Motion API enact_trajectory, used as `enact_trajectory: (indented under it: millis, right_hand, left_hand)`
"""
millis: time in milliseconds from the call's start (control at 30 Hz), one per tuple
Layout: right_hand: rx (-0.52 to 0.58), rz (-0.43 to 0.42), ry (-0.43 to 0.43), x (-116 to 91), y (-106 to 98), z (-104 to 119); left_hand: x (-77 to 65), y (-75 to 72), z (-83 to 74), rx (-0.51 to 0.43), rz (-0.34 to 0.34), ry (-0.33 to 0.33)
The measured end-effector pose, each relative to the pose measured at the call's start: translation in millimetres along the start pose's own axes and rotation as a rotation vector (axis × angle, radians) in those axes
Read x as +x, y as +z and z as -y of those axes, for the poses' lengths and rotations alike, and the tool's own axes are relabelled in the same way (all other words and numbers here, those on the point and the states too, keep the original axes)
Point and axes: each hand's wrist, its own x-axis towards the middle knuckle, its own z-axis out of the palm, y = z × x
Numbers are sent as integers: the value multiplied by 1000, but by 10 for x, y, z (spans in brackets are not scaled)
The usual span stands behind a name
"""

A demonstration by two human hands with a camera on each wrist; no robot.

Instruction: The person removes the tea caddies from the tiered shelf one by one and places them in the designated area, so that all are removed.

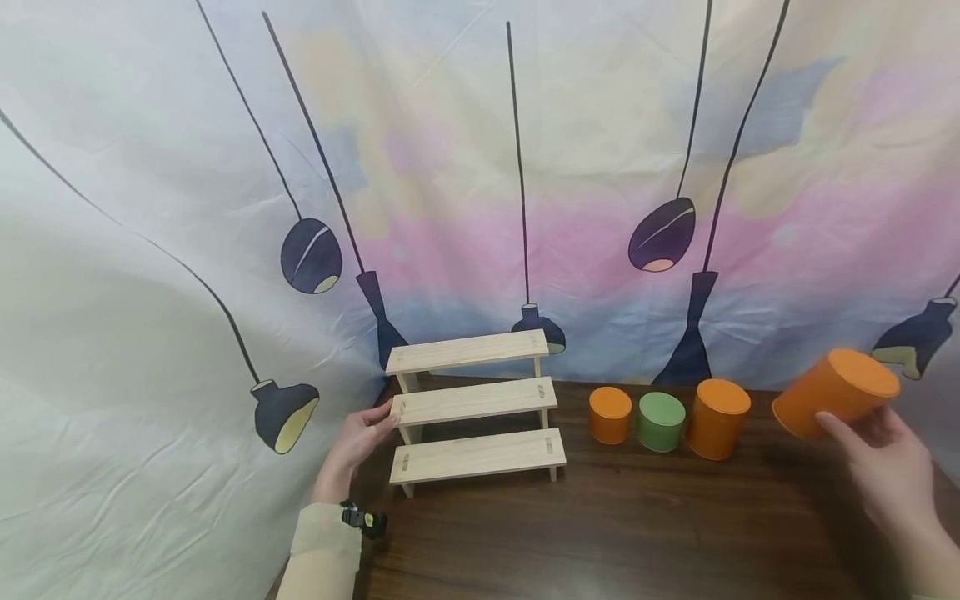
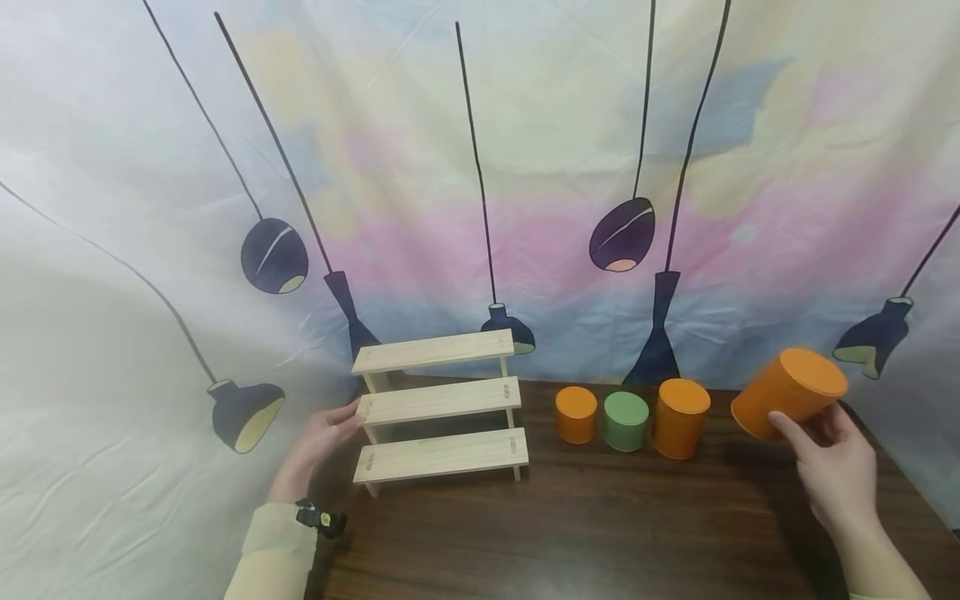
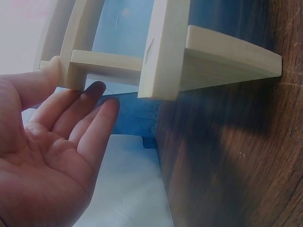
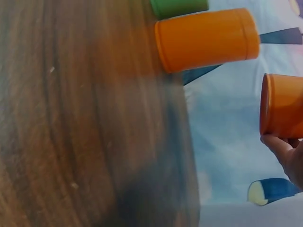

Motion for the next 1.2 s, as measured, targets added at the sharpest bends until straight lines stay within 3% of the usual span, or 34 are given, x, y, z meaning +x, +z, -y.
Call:
enact_trajectory:
  millis: [333, 600, 867, 1200]
  right_hand:
    - [-171, 89, 50, 139, 63, -180]
    - [-176, 226, 117, 207, 129, -273]
    - [-158, 253, 150, 218, 210, -346]
    - [-152, 303, 109, 190, 289, -390]
  left_hand:
    - [47, -3, 9, -8, 17, 39]
    - [68, -29, 27, 5, 17, 26]
    - [51, -66, 24, 17, 25, 21]
    - [7, -147, 12, 30, 30, 5]
